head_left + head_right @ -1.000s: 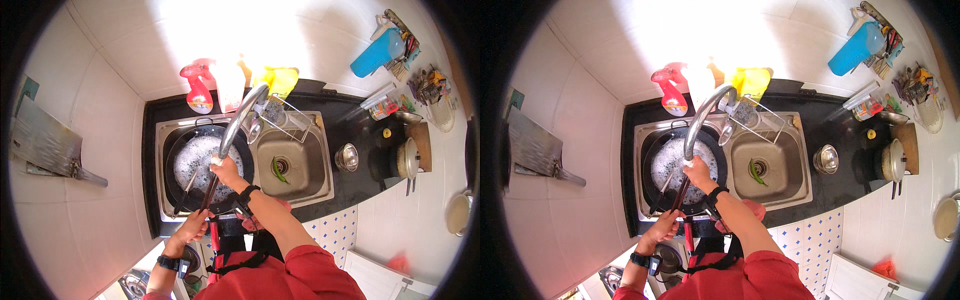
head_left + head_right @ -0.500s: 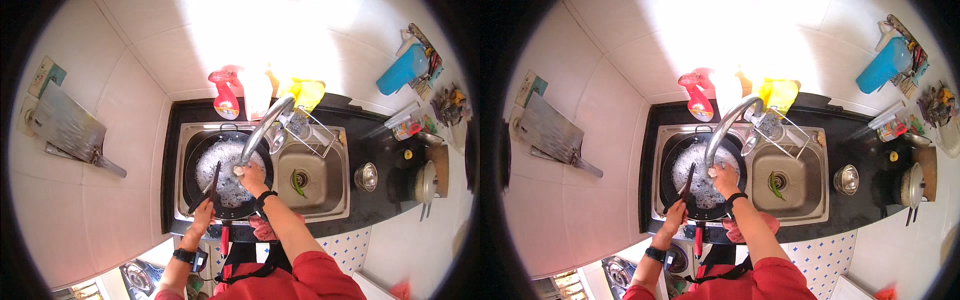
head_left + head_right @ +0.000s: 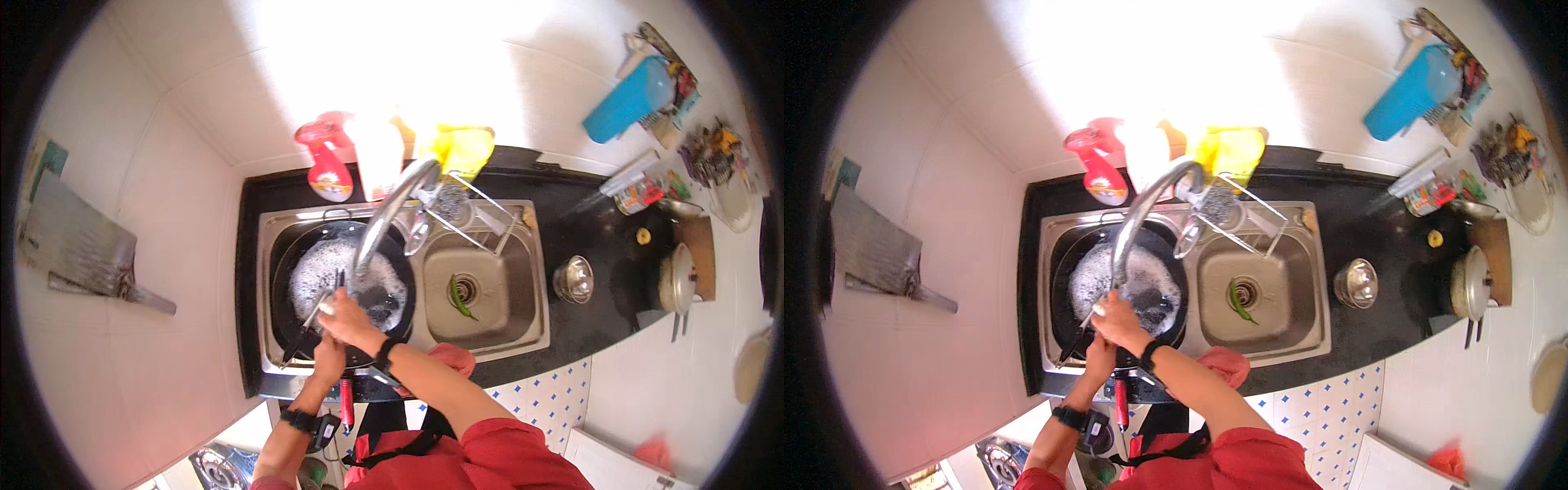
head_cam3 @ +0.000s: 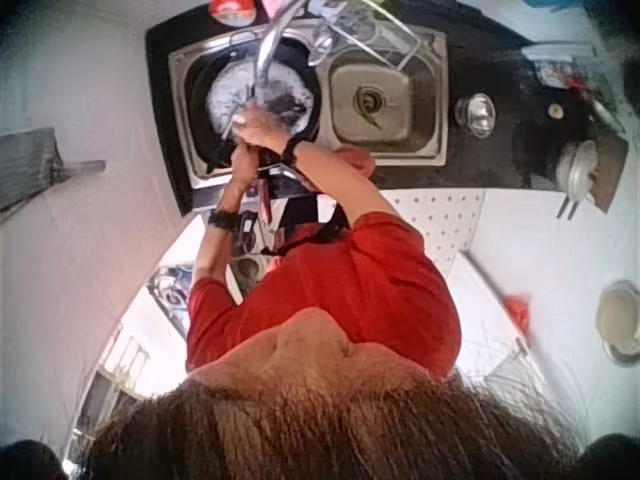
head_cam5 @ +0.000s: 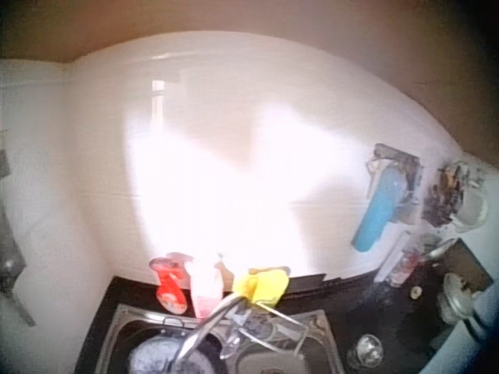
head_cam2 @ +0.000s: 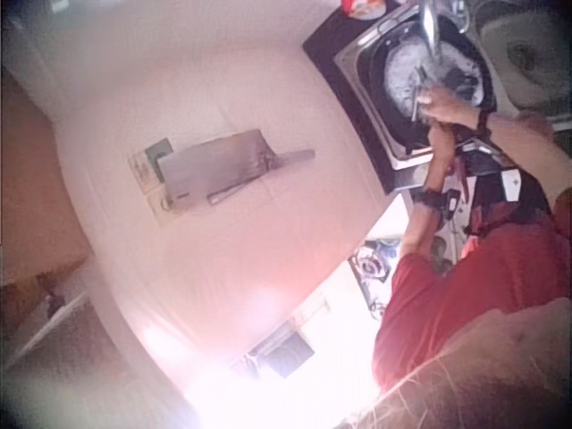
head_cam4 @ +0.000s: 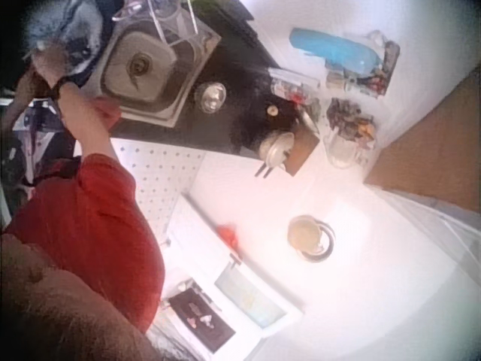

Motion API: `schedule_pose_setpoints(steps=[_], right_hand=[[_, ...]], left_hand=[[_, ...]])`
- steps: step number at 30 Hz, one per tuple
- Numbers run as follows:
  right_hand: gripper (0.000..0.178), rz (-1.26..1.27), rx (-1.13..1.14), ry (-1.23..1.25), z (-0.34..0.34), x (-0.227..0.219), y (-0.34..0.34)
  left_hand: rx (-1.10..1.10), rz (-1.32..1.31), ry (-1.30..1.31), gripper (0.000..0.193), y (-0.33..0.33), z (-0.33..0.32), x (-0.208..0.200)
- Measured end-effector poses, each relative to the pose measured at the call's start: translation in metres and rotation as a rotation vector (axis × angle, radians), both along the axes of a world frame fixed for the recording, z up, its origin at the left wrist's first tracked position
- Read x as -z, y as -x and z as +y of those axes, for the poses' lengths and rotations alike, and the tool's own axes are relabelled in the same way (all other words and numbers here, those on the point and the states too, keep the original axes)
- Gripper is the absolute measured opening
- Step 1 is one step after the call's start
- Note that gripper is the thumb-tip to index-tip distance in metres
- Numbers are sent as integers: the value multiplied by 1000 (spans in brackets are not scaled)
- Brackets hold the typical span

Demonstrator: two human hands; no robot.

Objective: The person takes a pot and a rice paddle from a rice cooker, scrapes the pot into a trash bin, and then washes the pot, the paddle, and several small bowls in a sink using a cloth and water before wiping the kitchen counter.

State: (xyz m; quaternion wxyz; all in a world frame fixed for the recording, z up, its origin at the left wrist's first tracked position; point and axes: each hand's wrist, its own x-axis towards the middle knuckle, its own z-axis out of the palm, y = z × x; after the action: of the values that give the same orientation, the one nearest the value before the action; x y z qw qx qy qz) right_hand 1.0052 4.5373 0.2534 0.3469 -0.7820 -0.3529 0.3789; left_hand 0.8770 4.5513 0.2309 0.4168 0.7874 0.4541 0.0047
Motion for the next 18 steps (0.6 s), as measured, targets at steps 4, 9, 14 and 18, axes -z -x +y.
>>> schedule_pose_setpoints(steps=[4, 9, 14, 18], right_hand=[[43, -38, 206, 30, 19, 9, -16], [59, 160, 533, 123, 27, 35, -59], [58, 542, 699, 74, 9, 19, -73], [53, 406, 512, 90, -10, 32, -85]], left_hand=[[108, -159, -142, 36, 5, -4, -4], [220, -131, -88, 43, 6, -16, -49], [406, 273, -185, 43, 16, -5, -109], [370, 45, -368, 34, 67, 23, -72]])
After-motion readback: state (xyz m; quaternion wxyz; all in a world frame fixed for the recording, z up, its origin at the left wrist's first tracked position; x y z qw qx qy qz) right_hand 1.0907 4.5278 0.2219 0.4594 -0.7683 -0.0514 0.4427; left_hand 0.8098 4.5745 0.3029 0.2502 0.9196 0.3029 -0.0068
